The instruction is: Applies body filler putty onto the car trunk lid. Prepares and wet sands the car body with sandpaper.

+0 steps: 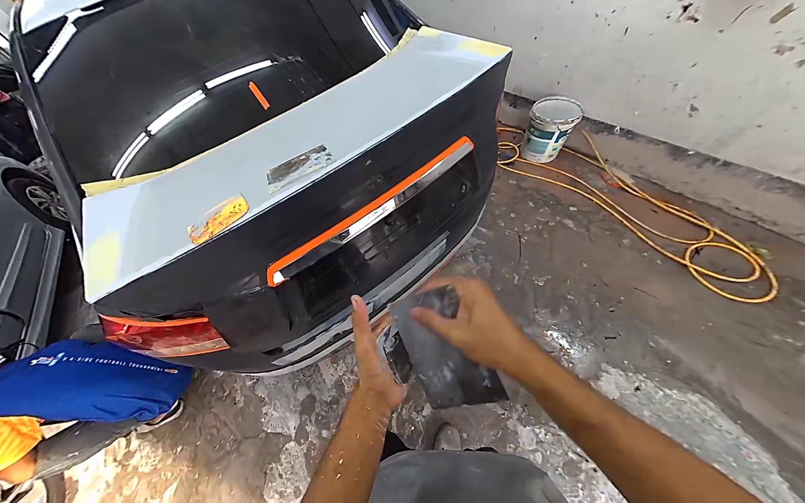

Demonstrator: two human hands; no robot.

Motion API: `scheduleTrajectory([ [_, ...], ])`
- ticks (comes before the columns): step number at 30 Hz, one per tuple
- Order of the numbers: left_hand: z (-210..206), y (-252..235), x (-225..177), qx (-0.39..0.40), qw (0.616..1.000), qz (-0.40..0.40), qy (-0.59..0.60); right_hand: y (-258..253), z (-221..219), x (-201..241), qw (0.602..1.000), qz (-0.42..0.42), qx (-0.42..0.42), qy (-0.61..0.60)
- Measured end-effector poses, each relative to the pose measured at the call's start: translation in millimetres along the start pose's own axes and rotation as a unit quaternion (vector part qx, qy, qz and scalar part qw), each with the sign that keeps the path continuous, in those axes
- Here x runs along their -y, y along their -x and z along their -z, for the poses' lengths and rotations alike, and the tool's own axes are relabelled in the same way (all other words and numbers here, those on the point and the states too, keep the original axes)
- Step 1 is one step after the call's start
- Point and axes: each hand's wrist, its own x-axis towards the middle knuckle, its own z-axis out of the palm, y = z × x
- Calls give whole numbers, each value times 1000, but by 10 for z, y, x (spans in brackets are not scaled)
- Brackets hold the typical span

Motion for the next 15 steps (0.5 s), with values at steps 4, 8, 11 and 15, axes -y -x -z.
scheduleTrajectory([
  [4, 23, 43, -51, 30, 1000, 3, 2, -81, 118, -61, 1000, 2, -12, 8],
  [8, 41, 10, -64, 33, 999, -11, 14, -1, -82, 32, 999, 0, 45, -11],
  [11, 70, 22, -110, 66, 997, -31, 3, -90, 35, -74, 1000, 7, 20, -20],
  [15, 40, 0, -128, 41, 999, -23, 13, -18, -163, 64, 997, 12, 76, -26],
])
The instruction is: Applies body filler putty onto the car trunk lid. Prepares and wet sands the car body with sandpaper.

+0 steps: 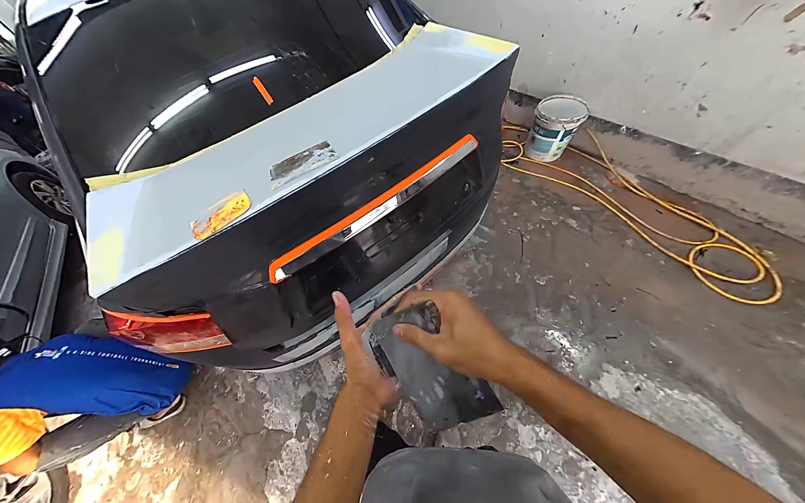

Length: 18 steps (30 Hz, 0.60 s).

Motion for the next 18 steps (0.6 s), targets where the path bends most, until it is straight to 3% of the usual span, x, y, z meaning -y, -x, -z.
scheduleTrajectory([
  [4, -29, 5, -13, -13, 1000, -6, -12, -77, 141, -61, 998, 8, -49, -25],
  [7, 8, -6, -4, -13, 1000, -8, -11, -63, 38, -2, 1000, -2, 1, -20],
  [10, 4, 11, 1, -7, 1000, -8, -18, -107, 120, -54, 998, 3, -46, -41],
  [13, -6, 3, -22, -19, 1000, -15, -10, -90, -36, 19, 998, -6, 18, -55],
  [16, -10, 7, -19, -13, 1000, -14, -14, -144, 69, -30, 997, -10, -29, -66],
  [18, -51, -20, -37, -19, 999, -29, -7, -134, -14, 60, 997, 6, 5, -71],
])
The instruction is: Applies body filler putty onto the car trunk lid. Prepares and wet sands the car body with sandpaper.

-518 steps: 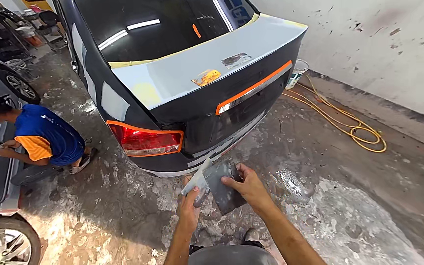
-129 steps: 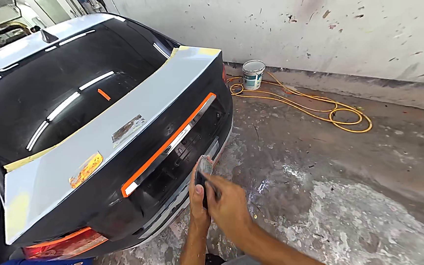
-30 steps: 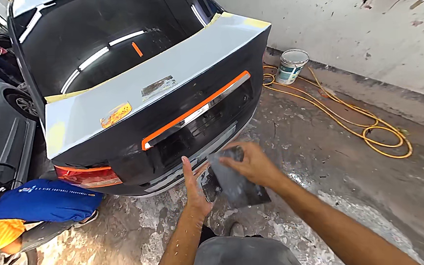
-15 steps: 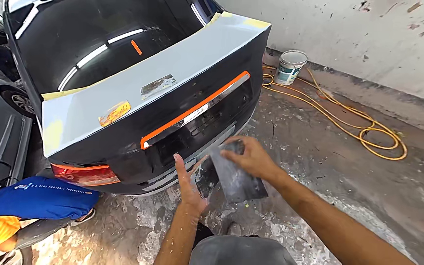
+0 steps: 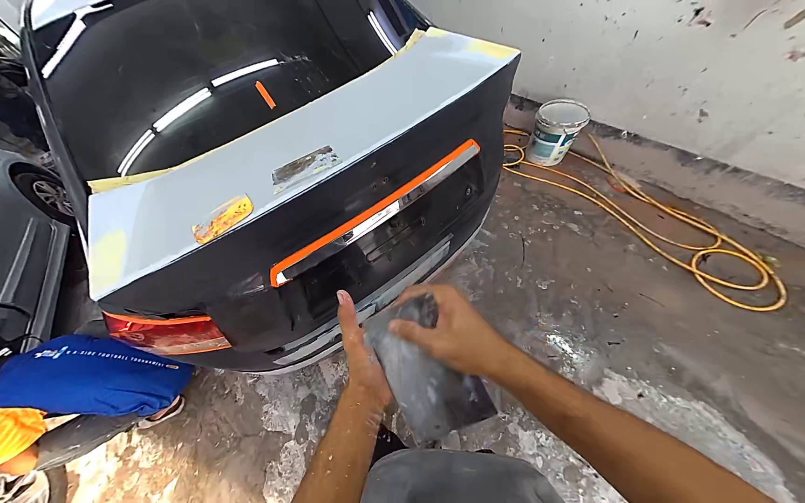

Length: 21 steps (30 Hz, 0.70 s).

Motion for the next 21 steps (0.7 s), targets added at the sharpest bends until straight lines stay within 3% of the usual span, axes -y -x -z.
scheduleTrajectory([
  [2, 37, -7, 11, 13, 1000, 8, 0, -19, 28, -16, 1000, -1, 13, 5],
  [5, 43, -41, 16, 36, 999, 13, 4, -82, 155, -53, 999, 0, -54, 6],
  [8, 8, -67, 21, 4, 1000, 3, 19, -69, -3, -30, 1000, -12, -5, 9],
  [12, 53, -121, 10, 45, 998, 24, 38, -205, 261, -289, 997, -29, -73, -15],
  [16, 85, -287, -1, 70, 986, 67, 135, 43, -14, -150, 997, -52, 49, -30],
  [19, 383, -490, 1, 99, 971, 69, 206, 45, 173, -324, 989, -79, 52, -112],
  [21, 758, -575, 41, 145, 960, 61, 232, -31, 393, -394, 987, -118, 7, -109],
])
